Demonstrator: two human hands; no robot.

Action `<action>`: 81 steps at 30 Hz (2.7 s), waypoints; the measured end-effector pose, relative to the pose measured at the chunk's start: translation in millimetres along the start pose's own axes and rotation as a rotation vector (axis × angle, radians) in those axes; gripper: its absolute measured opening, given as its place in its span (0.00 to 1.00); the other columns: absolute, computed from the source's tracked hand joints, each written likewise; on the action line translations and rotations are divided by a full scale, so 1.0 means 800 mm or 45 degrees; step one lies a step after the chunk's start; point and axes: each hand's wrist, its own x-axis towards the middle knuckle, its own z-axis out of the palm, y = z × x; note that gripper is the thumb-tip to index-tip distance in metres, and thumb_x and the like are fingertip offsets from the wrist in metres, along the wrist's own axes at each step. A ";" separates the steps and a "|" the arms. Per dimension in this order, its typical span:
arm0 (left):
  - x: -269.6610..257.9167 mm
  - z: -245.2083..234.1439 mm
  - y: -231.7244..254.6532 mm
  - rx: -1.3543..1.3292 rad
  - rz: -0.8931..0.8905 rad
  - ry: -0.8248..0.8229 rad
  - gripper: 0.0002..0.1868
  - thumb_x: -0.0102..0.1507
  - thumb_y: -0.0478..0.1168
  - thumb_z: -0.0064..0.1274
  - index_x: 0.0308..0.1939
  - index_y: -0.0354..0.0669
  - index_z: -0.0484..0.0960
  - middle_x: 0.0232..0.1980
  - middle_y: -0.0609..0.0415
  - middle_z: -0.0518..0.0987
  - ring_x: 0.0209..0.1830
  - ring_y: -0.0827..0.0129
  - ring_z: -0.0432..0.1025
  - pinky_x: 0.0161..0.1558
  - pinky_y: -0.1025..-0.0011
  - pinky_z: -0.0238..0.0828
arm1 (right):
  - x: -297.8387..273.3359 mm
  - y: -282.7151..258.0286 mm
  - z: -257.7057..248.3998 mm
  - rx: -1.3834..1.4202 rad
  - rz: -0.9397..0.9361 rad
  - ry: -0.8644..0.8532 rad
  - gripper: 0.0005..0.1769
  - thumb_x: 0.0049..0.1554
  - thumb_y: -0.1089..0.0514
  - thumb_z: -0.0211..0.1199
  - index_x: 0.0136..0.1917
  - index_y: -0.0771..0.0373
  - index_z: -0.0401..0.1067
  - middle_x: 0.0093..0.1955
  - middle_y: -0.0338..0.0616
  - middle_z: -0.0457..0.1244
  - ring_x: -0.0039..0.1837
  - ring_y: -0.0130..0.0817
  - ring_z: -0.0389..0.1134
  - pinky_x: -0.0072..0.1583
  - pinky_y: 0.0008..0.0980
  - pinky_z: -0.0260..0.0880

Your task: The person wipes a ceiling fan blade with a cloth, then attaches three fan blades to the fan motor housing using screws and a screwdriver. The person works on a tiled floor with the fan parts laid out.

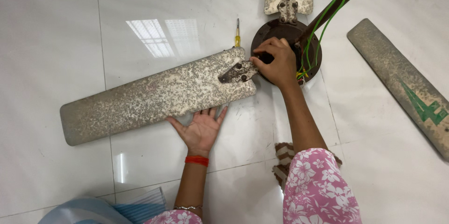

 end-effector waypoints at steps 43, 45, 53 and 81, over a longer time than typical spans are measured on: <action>0.012 0.003 0.007 -0.196 -0.020 0.114 0.44 0.67 0.70 0.23 0.82 0.50 0.45 0.85 0.44 0.40 0.84 0.47 0.32 0.77 0.37 0.32 | 0.003 -0.002 -0.008 0.060 0.007 -0.033 0.14 0.47 0.58 0.79 0.37 0.67 0.76 0.47 0.43 0.68 0.53 0.41 0.68 0.54 0.39 0.69; 0.012 0.000 0.007 -0.233 -0.029 0.095 0.43 0.68 0.68 0.21 0.81 0.48 0.45 0.85 0.44 0.40 0.84 0.46 0.32 0.76 0.37 0.31 | 0.001 -0.002 -0.010 0.041 -0.067 -0.017 0.14 0.48 0.58 0.79 0.44 0.66 0.80 0.48 0.45 0.68 0.52 0.43 0.67 0.54 0.41 0.68; 0.012 -0.009 0.002 -0.123 -0.201 0.117 0.41 0.70 0.65 0.10 0.82 0.48 0.38 0.85 0.44 0.33 0.85 0.48 0.28 0.76 0.36 0.34 | 0.002 0.001 -0.004 0.093 -0.059 0.021 0.09 0.46 0.59 0.78 0.38 0.64 0.80 0.48 0.44 0.69 0.53 0.40 0.69 0.53 0.39 0.70; 0.024 -0.007 0.003 0.067 -0.290 0.113 0.41 0.67 0.68 0.30 0.78 0.50 0.56 0.83 0.43 0.50 0.83 0.48 0.41 0.76 0.37 0.39 | -0.004 0.001 -0.006 0.036 -0.218 0.027 0.08 0.48 0.62 0.76 0.44 0.61 0.83 0.51 0.44 0.69 0.54 0.41 0.67 0.54 0.40 0.70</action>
